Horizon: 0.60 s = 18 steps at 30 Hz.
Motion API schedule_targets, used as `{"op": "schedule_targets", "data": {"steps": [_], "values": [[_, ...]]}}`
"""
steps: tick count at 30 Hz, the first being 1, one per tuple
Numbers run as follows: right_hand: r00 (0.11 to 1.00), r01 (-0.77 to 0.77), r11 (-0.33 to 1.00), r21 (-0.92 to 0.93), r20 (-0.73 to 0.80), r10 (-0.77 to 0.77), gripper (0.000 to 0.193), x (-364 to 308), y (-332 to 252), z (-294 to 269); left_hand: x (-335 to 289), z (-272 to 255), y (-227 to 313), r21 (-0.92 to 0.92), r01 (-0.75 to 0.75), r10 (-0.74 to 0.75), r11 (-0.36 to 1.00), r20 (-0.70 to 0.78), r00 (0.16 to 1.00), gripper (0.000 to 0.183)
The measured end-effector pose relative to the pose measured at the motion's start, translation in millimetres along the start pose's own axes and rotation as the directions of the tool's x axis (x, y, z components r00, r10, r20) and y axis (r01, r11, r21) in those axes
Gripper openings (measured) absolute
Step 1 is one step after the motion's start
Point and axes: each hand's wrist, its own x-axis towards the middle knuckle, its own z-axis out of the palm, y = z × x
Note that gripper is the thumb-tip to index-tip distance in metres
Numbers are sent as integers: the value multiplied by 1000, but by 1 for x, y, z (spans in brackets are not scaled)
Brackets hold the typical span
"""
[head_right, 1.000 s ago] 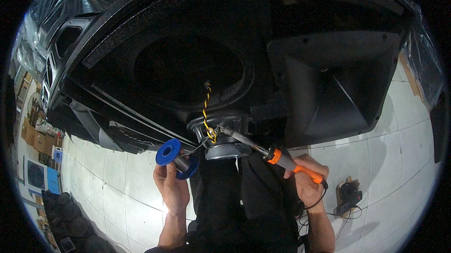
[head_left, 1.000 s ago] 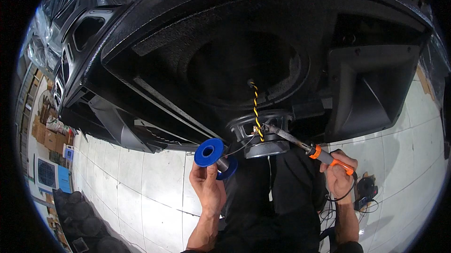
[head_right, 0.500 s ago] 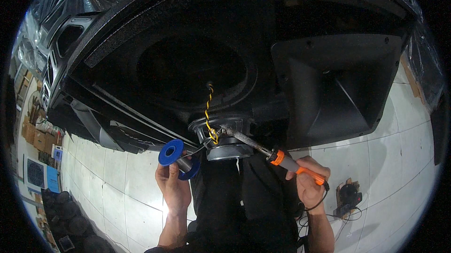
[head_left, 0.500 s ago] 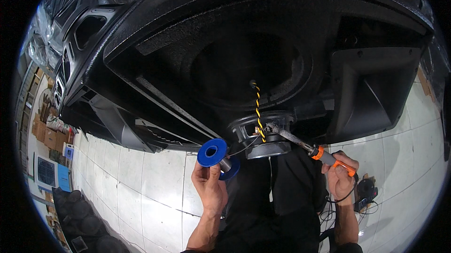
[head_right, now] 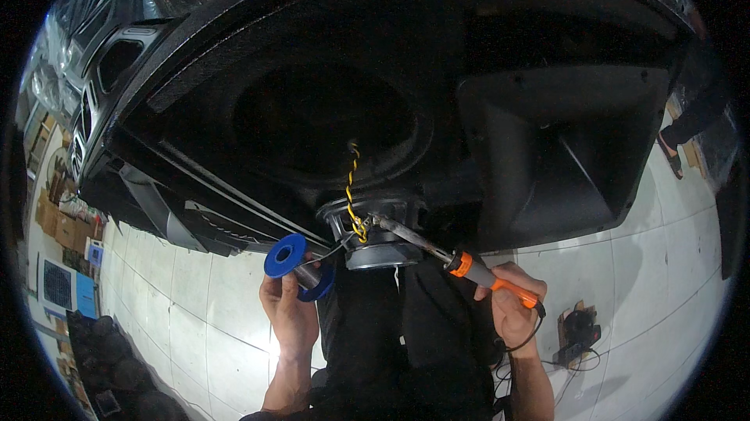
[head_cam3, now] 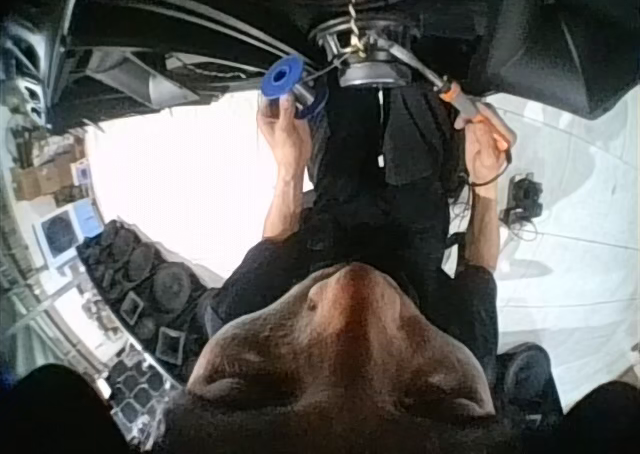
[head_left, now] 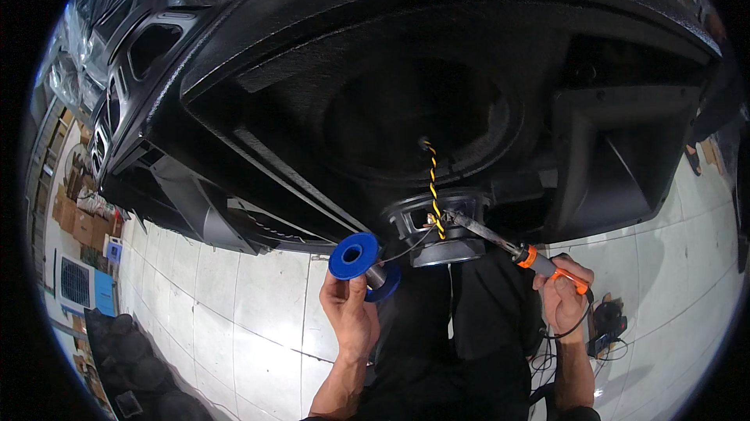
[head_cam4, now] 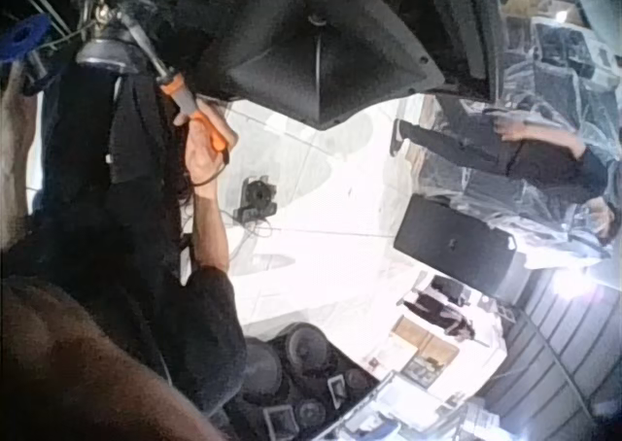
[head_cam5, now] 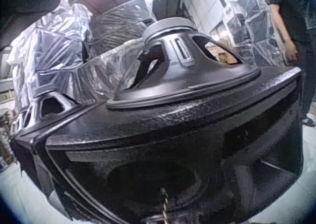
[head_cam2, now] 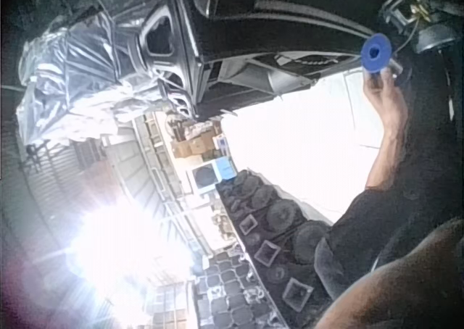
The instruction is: The person sits on the floor and installs speakers into a large black speaker enclosure. They strip and twist wires, solder connections to a tweeter and a woofer using a soldering iron and solder, then secure the components into the enclosure.
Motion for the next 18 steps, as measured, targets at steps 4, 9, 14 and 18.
{"op": "schedule_targets", "data": {"steps": [4, 9, 14, 18], "values": [[1000, -14, 1000, 22, -5, 14, 31, -1, 0, 0, -1, -1, 3, -125, 39, -46, 991, -53, 998, 30], [1000, -8, 999, 32, 7, 8, 30, 0, 2, -2, -2, -7, 4, -139, 22, -31, 990, -67, 997, 30], [999, 22, 997, 68, -32, -20, 30, -5, -5, -1, -1, -12, 7, -128, 17, -26, 992, -70, 997, 30], [996, 89, 996, -6, -14, -89, 28, -3, -18, 1, -3, -16, 9, -113, 33, -44, 993, -99, 994, 31]]}}
